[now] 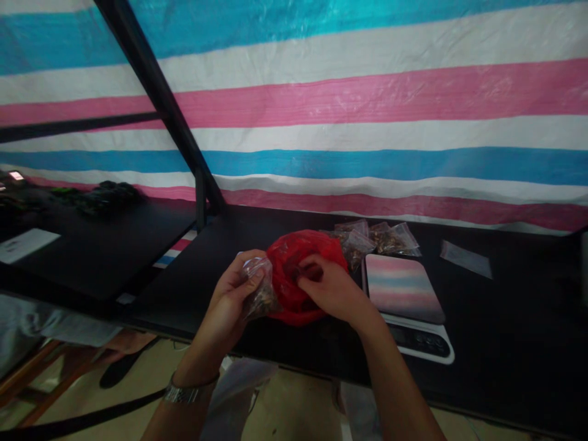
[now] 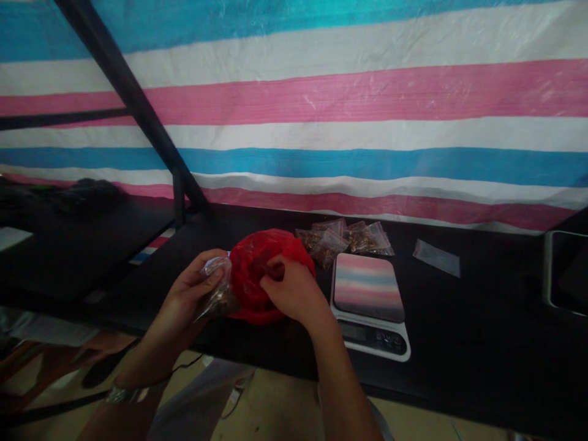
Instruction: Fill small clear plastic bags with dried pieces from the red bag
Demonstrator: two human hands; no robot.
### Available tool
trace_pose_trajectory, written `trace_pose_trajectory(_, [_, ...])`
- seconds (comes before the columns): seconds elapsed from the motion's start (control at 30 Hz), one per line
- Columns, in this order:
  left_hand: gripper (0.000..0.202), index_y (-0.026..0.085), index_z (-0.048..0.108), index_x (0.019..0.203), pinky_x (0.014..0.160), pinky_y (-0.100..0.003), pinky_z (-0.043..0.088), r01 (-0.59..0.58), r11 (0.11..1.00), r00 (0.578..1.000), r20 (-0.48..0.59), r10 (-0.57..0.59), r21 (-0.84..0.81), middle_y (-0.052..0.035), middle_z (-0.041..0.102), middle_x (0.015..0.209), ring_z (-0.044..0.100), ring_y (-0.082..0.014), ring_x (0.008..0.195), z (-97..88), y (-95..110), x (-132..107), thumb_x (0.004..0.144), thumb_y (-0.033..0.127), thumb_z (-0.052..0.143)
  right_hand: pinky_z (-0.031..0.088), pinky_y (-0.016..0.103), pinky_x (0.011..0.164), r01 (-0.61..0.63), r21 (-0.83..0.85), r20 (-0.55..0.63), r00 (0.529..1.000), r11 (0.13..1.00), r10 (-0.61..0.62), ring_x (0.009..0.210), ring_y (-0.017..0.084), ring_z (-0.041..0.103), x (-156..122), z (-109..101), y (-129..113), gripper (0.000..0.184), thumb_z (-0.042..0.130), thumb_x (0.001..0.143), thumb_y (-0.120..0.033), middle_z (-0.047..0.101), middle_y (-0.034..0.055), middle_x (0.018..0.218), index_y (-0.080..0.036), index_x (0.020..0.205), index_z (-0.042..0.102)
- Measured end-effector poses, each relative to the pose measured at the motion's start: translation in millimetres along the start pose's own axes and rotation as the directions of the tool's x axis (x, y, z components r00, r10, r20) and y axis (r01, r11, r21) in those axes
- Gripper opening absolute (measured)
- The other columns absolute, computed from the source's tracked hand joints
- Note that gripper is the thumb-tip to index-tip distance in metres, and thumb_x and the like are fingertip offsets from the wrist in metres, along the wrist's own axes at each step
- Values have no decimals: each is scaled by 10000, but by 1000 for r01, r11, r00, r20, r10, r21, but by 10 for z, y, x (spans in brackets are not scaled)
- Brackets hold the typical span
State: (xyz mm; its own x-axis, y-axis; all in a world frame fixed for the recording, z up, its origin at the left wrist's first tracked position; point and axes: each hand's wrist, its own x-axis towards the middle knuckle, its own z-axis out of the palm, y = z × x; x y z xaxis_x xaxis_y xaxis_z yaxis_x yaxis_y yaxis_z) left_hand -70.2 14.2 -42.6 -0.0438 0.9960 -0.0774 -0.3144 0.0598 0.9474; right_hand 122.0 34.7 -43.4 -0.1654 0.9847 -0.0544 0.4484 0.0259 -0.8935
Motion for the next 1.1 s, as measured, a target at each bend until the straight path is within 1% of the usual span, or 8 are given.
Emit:
trace_pose_trajectory(0.2, [576, 257, 601, 1277, 714, -287, 575, -156, 962, 987, -3, 160, 226, -5, 727, 994, 697, -182, 805, 36, -94, 26, 798, 429, 871, 525, 302, 787, -48, 14, -91, 995, 999, 49, 841, 180, 730, 16, -139, 43, 171, 667, 914, -234, 776, 25, 915, -194, 1066, 734])
trace_pose_trajectory(0.37, [591, 257, 541, 1377, 941, -335, 542, -366, 861, 924, 27, 382, 352, -10, 733, 1029, 711, -207, 1002, 172, -76, -36, 860, 319, 821, 530, 299, 768, -67, 133, -151, 985, 989, 87, 831, 182, 733, -32, -273, -2, 194, 667, 913, -286, 782, 31, 905, -186, 1071, 719])
trace_pose_trajectory(0.47, [628, 271, 518, 1389, 961, -345, 539, -360, 881, 931, 47, 363, 306, 0, 750, 1010, 731, -205, 984, 283, -94, -82, 849, 292, 839, 546, 300, 764, -40, 264, -127, 989, 964, 76, 880, 193, 741, -105, -331, -90, 255, 672, 912, -368, 798, 43, 967, -202, 1101, 711])
trace_pose_trajectory(0.57, [631, 283, 531, 1397, 993, -359, 530, -306, 901, 952, 79, 296, 308, -10, 767, 1059, 740, -215, 1035, 354, -165, -90, 851, 277, 847, 555, 295, 781, 57, 347, -112, 993, 936, -19, 925, 192, 736, -161, -357, -162, 282, 696, 886, -376, 791, 48, 1035, -219, 1120, 691])
trace_pose_trajectory(0.63, [623, 282, 539, 1417, 1019, -371, 525, -305, 887, 952, 102, 288, 347, -28, 779, 1107, 738, -227, 1095, 373, -215, -77, 869, 267, 836, 533, 280, 703, 140, 293, -135, 985, 946, -104, 817, 167, 694, -179, -356, -186, 284, 720, 869, -362, 774, 41, 1042, -226, 1116, 691])
trace_pose_trajectory(0.77, [569, 276, 542, 1453, 982, -375, 554, -317, 861, 948, 160, 275, 397, -64, 792, 1201, 751, -242, 1119, 383, -277, -39, 930, 263, 765, 445, 272, 581, 231, 58, -210, 954, 971, -214, 611, 135, 522, -183, -331, -177, 255, 693, 880, -296, 692, -8, 858, -230, 1126, 704])
trace_pose_trajectory(0.97, [569, 281, 527, 1470, 1119, -459, 493, -399, 807, 917, 185, 354, 435, -68, 772, 1276, 708, -256, 1211, 366, -406, 42, 939, 206, 716, 520, 338, 809, 420, -155, -232, 865, 894, -446, 888, 201, 656, -180, -329, -146, 284, 680, 852, -174, 719, 48, 1081, -234, 1126, 722])
trace_pose_trajectory(1.1, [579, 298, 510, 1496, 1141, -484, 476, -386, 814, 922, 182, 340, 433, -92, 688, 1429, 670, -263, 1256, 338, -470, 70, 956, 200, 694, 531, 372, 904, 452, -215, -184, 852, 866, -491, 1001, 230, 684, -199, -337, -164, 327, 666, 864, -141, 730, 42, 1108, -257, 1166, 717])
